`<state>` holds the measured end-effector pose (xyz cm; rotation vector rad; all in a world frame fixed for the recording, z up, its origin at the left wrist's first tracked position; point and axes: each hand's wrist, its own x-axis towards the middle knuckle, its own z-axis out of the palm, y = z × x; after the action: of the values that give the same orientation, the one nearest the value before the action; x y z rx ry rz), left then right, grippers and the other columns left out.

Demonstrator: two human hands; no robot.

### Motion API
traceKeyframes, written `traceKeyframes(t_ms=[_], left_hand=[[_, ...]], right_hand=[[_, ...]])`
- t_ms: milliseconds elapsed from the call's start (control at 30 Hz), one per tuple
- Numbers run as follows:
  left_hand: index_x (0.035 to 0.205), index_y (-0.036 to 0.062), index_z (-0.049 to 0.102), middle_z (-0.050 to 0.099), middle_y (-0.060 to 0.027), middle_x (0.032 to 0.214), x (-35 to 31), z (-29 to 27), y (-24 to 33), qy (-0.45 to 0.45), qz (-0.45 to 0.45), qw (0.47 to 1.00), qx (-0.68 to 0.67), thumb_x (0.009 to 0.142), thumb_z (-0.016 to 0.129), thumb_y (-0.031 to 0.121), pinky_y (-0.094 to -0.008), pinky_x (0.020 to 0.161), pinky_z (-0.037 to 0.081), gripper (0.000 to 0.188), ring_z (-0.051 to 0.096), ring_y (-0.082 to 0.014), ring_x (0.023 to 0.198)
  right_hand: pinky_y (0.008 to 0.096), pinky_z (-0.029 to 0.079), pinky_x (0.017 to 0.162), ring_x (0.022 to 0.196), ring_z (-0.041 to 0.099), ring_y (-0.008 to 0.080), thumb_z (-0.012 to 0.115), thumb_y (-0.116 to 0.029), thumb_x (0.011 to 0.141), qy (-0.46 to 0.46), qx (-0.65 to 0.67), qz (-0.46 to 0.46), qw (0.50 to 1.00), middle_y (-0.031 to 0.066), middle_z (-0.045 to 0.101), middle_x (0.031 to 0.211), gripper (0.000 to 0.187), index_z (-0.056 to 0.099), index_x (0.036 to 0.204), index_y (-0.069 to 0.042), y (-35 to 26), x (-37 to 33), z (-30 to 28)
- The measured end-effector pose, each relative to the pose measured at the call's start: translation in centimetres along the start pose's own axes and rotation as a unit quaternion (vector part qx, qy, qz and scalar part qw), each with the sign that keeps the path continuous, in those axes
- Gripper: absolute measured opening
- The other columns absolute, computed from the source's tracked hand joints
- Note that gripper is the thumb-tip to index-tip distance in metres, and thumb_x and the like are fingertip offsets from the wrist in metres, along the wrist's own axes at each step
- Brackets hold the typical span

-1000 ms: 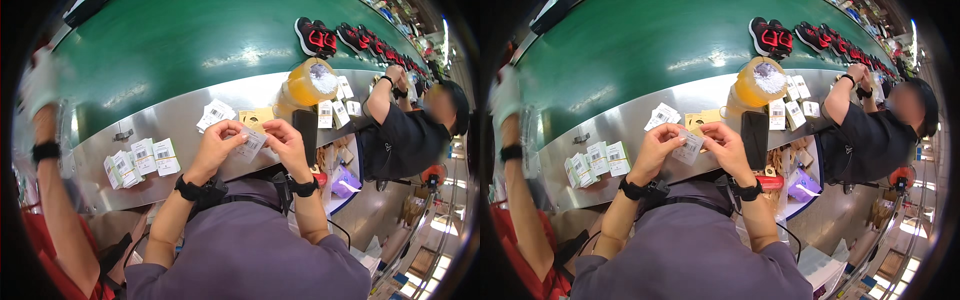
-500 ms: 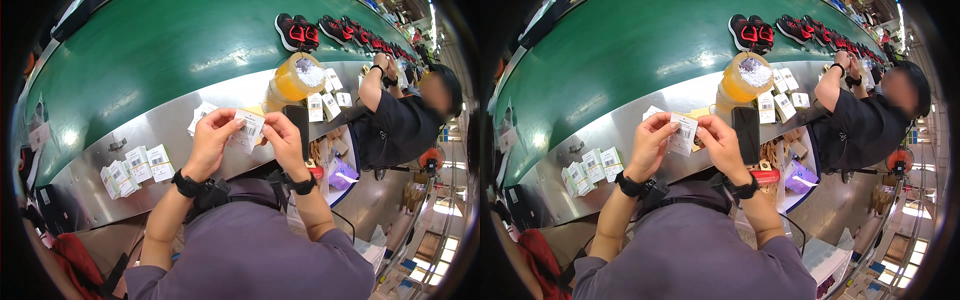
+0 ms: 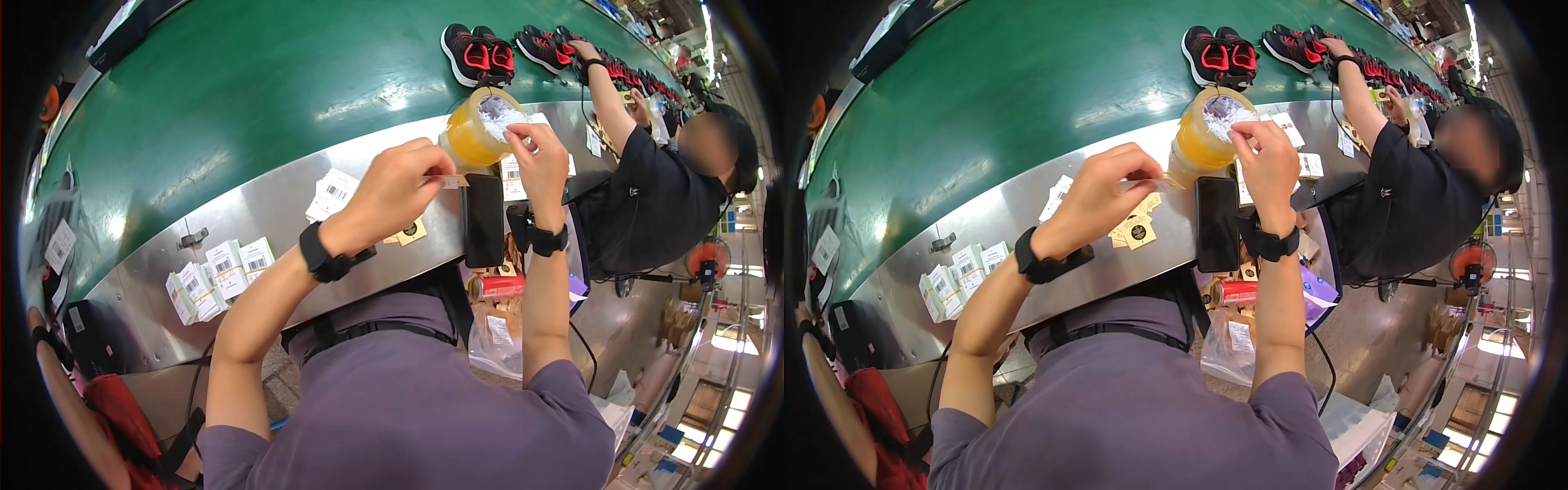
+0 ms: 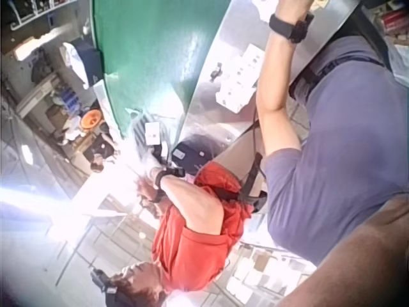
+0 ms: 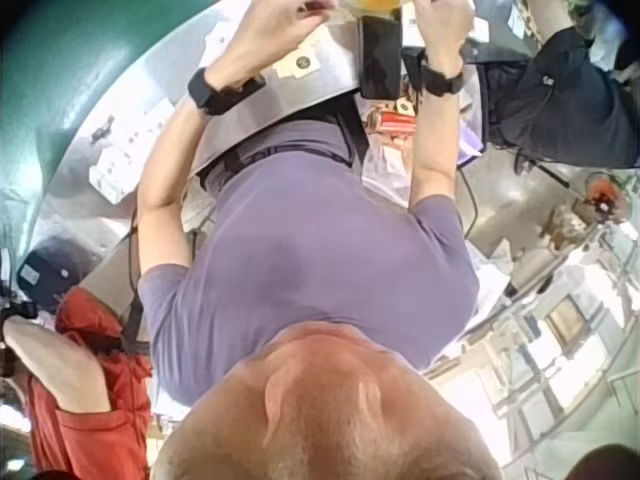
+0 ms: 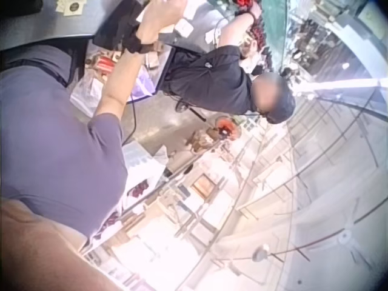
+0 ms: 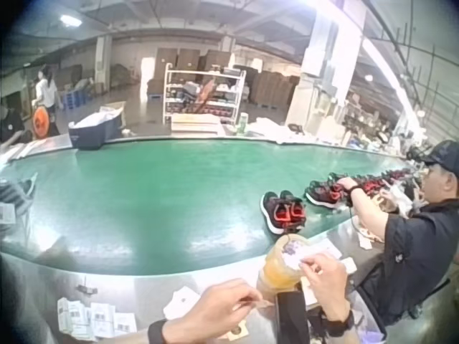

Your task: The person attaches price tags to a series of black and red sneakers on a green conveyor belt. They peel tags from a sheet, affix them to the shoe tongue, and move the shoes along the line. A coworker is visible working on the same task in the background.

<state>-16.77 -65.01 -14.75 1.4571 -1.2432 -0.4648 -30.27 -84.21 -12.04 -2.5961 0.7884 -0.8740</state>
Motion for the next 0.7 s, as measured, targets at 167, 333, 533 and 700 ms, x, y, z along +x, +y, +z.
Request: traceKeyframes(t_ms=[167,333,533,700], left_hand=[[0.083,-0.0010,0.056,0.055,-0.0125,0.117,4.4,3.0,-1.8,0.002,0.111,0.993,0.031,0.075,0.056,-0.007,-0.0334,0.070,0.049,0.010,0.061,-0.0245,0.078],[0.082,-0.0002,0.056,0.054,-0.0129,0.125,6.2,4.9,-2.8,0.010,0.120,0.993,0.015,0.075,0.056,-0.005,-0.0341,0.070,0.049,0.009,0.062,-0.0261,0.080],[0.084,0.0007,0.055,0.059,-0.0162,0.121,7.6,6.5,-3.8,-0.053,0.111,0.992,0.033,0.073,0.056,-0.004,-0.0360,0.070,0.049,0.012,0.062,-0.0312,0.081],[0.083,0.0003,0.054,0.058,-0.0150,0.121,6.1,6.2,-3.0,0.003,0.116,0.993,0.036,0.074,0.056,-0.004,-0.0359,0.070,0.049,0.010,0.062,-0.0309,0.080]], right_hand=[[0.0275,0.044,0.059,0.066,0.056,0.0167,0.070,-0.014,0.076,0.035,0.003,-0.034,0.999,0.0014,0.064,0.077,0.009,0.071,0.085,-0.011,0.0,0.3,0.6],[0.0278,0.046,0.062,0.071,0.059,0.0186,0.069,-0.009,0.077,0.045,0.016,-0.088,0.995,0.0036,0.065,0.082,0.009,0.071,0.086,-0.010,0.3,0.3,0.6],[0.0216,0.049,0.072,0.087,0.062,0.0098,0.062,0.001,0.085,0.224,0.339,0.008,0.914,0.0081,0.068,0.098,0.009,0.067,0.094,0.001,-3.6,-0.9,-3.7],[0.0218,0.048,0.072,0.079,0.062,0.0084,0.062,-0.001,0.085,0.152,0.179,0.032,0.971,0.0080,0.069,0.091,0.011,0.066,0.095,0.002,-0.9,-0.2,-4.0]])
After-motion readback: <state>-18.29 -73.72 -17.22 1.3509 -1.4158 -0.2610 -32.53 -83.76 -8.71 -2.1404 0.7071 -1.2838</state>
